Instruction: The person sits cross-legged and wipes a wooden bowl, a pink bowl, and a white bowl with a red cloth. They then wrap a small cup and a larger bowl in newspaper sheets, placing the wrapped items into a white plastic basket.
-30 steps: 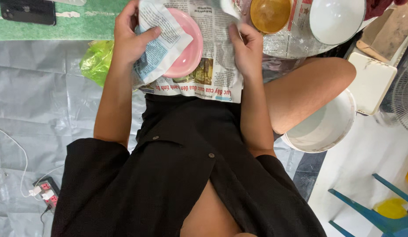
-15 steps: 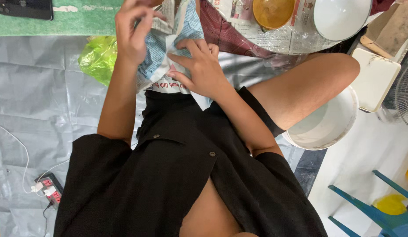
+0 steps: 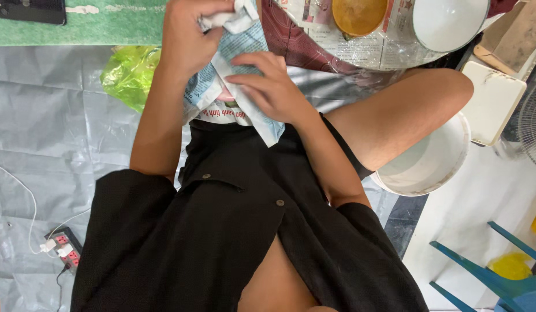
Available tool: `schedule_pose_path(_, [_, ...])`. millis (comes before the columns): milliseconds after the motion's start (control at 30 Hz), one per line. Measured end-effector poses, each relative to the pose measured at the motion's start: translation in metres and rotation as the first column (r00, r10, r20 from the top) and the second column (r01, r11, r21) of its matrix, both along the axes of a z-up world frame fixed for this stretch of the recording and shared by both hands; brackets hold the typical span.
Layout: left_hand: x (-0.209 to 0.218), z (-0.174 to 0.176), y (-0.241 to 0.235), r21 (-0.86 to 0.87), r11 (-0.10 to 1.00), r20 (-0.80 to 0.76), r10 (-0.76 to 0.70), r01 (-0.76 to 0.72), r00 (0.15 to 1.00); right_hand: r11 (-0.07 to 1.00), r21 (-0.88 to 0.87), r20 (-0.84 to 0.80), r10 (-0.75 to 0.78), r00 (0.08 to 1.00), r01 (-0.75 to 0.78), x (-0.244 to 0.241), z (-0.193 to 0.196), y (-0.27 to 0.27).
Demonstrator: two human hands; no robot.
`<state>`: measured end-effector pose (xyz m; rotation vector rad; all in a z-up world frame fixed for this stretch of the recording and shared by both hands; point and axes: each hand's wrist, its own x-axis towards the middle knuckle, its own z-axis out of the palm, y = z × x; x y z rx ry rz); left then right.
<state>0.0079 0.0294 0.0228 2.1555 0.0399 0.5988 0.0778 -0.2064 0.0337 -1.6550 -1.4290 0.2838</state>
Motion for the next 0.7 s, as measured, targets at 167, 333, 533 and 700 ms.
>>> schedule_pose_path(167, [-0.002, 0.001, 0.001, 0.137, 0.990, 0.064, -0.029, 0.020, 0.998, 0.980, -0.015, 0.220, -0.190, 0.957, 0.198, 0.022, -0.009, -0.042])
schedule_pose_path(333, [-0.010, 0.011, -0.008, 0.311, 0.950, 0.105, 0.003, -0.036, 0.994, 0.993, -0.044, 0.366, -0.086, 0.927, 0.110, 0.019, -0.034, -0.059])
schedule_pose_path(533, [-0.016, 0.019, -0.023, 0.466, 0.882, 0.082, 0.039, -0.073, 0.996, 0.999, 0.033, 0.118, -0.041, 0.992, 0.037, 0.030, -0.063, -0.037])
schedule_pose_path(700, [-0.018, 0.019, -0.023, 0.411, 0.909, 0.068, 0.040, -0.064, 0.997, 0.953, 0.004, 0.005, -0.304, 0.953, 0.304, -0.003, -0.049, 0.001])
